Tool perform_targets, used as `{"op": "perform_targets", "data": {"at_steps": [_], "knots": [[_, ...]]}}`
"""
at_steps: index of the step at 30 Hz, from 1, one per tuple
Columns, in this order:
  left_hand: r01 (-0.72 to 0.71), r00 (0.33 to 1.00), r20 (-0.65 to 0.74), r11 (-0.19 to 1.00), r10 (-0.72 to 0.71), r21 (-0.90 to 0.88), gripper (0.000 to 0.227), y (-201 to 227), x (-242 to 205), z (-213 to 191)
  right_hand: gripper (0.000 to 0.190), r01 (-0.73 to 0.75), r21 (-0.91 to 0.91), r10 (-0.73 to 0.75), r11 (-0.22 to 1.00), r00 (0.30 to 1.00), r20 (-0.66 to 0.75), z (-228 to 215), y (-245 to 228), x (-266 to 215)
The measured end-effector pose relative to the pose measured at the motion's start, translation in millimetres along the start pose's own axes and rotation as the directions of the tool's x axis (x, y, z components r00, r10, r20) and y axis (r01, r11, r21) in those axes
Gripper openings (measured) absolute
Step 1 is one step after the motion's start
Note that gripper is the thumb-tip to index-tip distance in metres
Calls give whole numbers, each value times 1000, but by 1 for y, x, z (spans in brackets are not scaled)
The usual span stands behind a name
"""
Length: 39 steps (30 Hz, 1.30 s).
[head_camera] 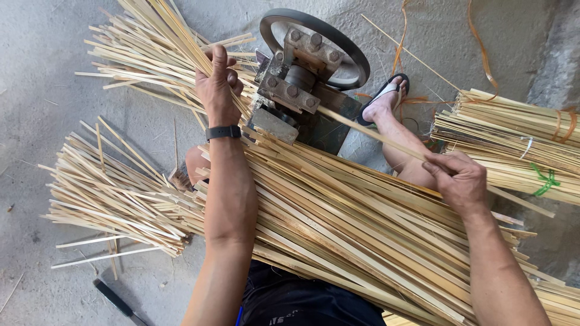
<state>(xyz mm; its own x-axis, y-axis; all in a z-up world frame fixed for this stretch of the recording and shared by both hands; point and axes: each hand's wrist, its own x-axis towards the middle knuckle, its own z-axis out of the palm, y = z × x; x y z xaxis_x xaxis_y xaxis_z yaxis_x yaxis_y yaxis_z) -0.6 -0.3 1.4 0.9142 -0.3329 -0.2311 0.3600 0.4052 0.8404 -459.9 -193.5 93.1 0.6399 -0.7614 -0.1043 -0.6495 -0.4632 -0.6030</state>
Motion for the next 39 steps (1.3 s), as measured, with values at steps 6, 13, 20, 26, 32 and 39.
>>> {"op": "perform_targets", "data": {"at_steps": [6,13,20,26,32,39], "knots": [[10,994,112,1000,-10,2,45,0,-6,2,30,395,-376,-433,838,901,-19,12,-44,4],[49,991,125,999,-47,-12,31,1,-6,7,28,96,-78,-62,992,932,356,21,-72,-12],[40,991,131,998,-34,-44,30,0,-5,9,27,-118,-62,133,991,881,455,18,-80,-12],[15,997,74,999,-12,-38,33,-6,5,-6,20,101,-38,-80,994,924,375,16,-60,-22],[-60,996,-79,987,48,-151,34,-8,12,-14,20,76,-24,-69,997,974,217,-3,-18,-28],[21,998,-56,951,-40,-308,34,-7,12,-13,20,-70,31,64,997,986,155,-20,40,-29]]}}
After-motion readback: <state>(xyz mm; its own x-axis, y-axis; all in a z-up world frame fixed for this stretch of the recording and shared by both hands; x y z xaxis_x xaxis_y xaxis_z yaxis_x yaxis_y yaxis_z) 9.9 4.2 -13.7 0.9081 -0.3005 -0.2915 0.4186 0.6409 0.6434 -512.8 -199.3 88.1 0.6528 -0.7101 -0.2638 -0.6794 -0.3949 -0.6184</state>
